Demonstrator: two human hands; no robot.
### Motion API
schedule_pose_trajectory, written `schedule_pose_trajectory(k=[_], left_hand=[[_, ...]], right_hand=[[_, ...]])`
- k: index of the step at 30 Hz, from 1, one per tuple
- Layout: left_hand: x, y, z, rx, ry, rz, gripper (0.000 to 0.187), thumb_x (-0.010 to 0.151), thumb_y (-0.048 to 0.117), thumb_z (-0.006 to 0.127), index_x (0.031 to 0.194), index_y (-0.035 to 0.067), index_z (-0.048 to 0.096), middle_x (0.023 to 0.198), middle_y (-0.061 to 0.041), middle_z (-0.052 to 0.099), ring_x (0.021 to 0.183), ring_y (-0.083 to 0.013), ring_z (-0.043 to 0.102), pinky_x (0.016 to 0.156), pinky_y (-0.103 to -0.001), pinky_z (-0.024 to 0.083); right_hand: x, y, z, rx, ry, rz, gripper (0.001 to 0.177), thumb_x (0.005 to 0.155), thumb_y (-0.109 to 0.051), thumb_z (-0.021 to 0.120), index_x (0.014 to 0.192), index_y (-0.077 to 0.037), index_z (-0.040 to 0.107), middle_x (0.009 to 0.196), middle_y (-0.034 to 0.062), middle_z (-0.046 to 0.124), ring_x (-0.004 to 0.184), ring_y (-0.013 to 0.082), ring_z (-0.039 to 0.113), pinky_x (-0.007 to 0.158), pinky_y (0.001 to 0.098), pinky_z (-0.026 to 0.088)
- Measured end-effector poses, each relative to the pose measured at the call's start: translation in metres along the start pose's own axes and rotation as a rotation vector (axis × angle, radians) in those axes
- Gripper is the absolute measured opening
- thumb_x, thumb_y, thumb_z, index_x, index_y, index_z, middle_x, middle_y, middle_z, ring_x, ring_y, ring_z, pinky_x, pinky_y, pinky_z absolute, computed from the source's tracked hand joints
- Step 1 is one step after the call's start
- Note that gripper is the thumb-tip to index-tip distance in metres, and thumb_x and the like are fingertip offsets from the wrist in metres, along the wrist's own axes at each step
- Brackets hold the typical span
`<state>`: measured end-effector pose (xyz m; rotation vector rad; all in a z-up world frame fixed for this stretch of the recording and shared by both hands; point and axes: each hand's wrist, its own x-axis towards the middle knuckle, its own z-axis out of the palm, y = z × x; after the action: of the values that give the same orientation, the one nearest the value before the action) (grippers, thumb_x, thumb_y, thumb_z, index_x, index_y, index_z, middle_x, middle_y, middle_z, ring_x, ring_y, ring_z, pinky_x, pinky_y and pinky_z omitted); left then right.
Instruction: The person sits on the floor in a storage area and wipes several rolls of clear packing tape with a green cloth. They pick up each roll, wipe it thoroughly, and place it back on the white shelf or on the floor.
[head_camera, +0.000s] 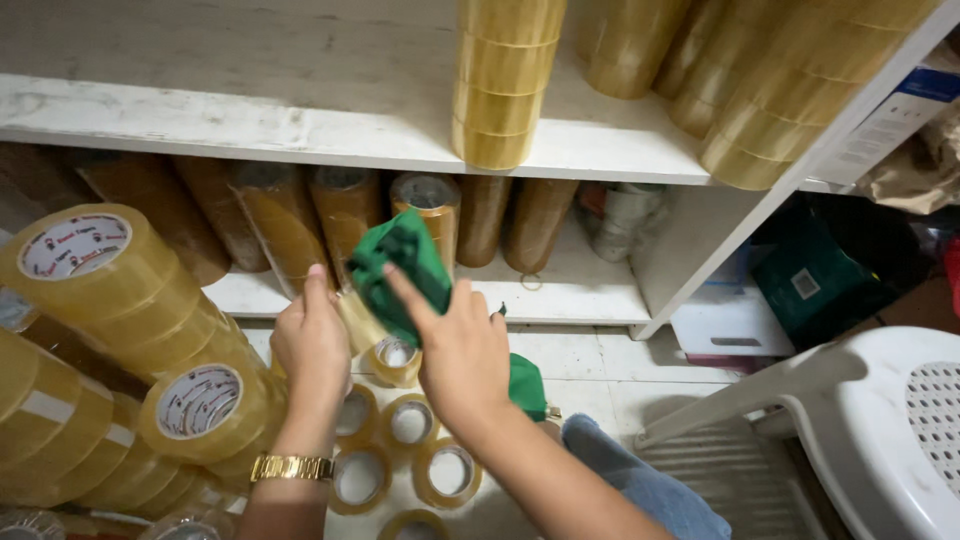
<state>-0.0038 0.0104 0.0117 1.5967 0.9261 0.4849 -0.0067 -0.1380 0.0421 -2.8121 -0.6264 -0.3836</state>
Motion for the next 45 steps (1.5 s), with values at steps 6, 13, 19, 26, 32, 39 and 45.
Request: schedule_pose_trajectory(k=[6,13,19,26,32,39,45], left_hand=[[0.025,-0.027,0.015,-0.282,0.019,0.054,0.042,0.094,0.045,0.066,0.065,0.015,0.060,0.055,-0.003,0.055,0.055,-0.0185,0.059,0.055,-0.029,0.046],[0.042,-0.039,0.016,0.145,0.095,0.252,0.031,0.094,0.046,0.064,0.080,0.021,0.076,0.076,-0.009,0.069,0.094,-0.0392,0.067,0.083,-0.051,0.052],[0.014,-0.008,0.019,-0.287,-0.009,0.082,0.027,0.083,0.043,0.072,0.072,0.018,0.073,0.061,0.004,0.059,0.066,-0.0124,0.060,0.063,-0.026,0.050],[0.040,-0.037,0.016,0.181,0.108,0.235,0.029,0.095,0.043,0.062,0.078,0.024,0.076,0.073,-0.007,0.068,0.090,-0.0373,0.067,0.082,-0.046,0.053],[-0.018,0.028,-0.008,-0.445,-0.090,0.002,0.035,0.088,0.041,0.069,0.070,0.011,0.062,0.062,-0.006,0.061,0.057,-0.0209,0.067,0.054,-0.031,0.054],[0.006,0.014,0.002,-0.758,-0.291,-0.144,0.078,0.078,0.076,0.062,0.107,0.004,0.065,0.091,-0.010,0.071,0.081,-0.0243,0.074,0.072,-0.037,0.061],[0.000,0.015,-0.010,0.226,-0.198,0.486,0.042,0.106,0.050,0.047,0.109,0.020,0.075,0.097,-0.012,0.075,0.105,-0.0340,0.069,0.092,-0.051,0.054]], right_hand=[[0.013,0.015,0.016,0.388,-0.117,0.264,0.074,0.088,-0.008,0.064,0.155,-0.027,0.040,0.113,0.0182,0.050,0.104,0.0468,0.062,0.082,0.0537,0.057],[-0.005,-0.015,-0.008,-0.004,-0.021,-0.002,0.081,0.087,-0.009,0.066,0.154,-0.045,0.039,0.107,0.0106,0.052,0.100,0.0353,0.062,0.081,0.0477,0.054],[0.016,0.028,0.040,0.369,-0.102,0.298,0.071,0.087,-0.012,0.064,0.152,-0.029,0.043,0.114,0.0169,0.050,0.105,0.0465,0.065,0.081,0.0543,0.058],[-0.009,-0.019,-0.004,-0.052,0.035,-0.061,0.080,0.086,-0.006,0.062,0.154,-0.041,0.042,0.103,0.0108,0.048,0.094,0.0362,0.059,0.076,0.0461,0.050],[0.022,0.021,0.025,0.468,-0.071,0.275,0.070,0.084,-0.006,0.066,0.149,-0.027,0.050,0.113,0.0187,0.052,0.105,0.0473,0.064,0.083,0.0537,0.057],[0.021,0.023,0.018,1.452,-0.350,0.699,0.053,0.076,0.005,0.072,0.127,-0.008,0.065,0.099,0.0178,0.075,0.083,0.0362,0.075,0.063,0.0494,0.062],[0.030,0.049,0.047,1.127,-0.179,0.576,0.053,0.075,-0.002,0.075,0.127,-0.007,0.065,0.103,0.0214,0.074,0.097,0.0411,0.073,0.076,0.0541,0.060]])
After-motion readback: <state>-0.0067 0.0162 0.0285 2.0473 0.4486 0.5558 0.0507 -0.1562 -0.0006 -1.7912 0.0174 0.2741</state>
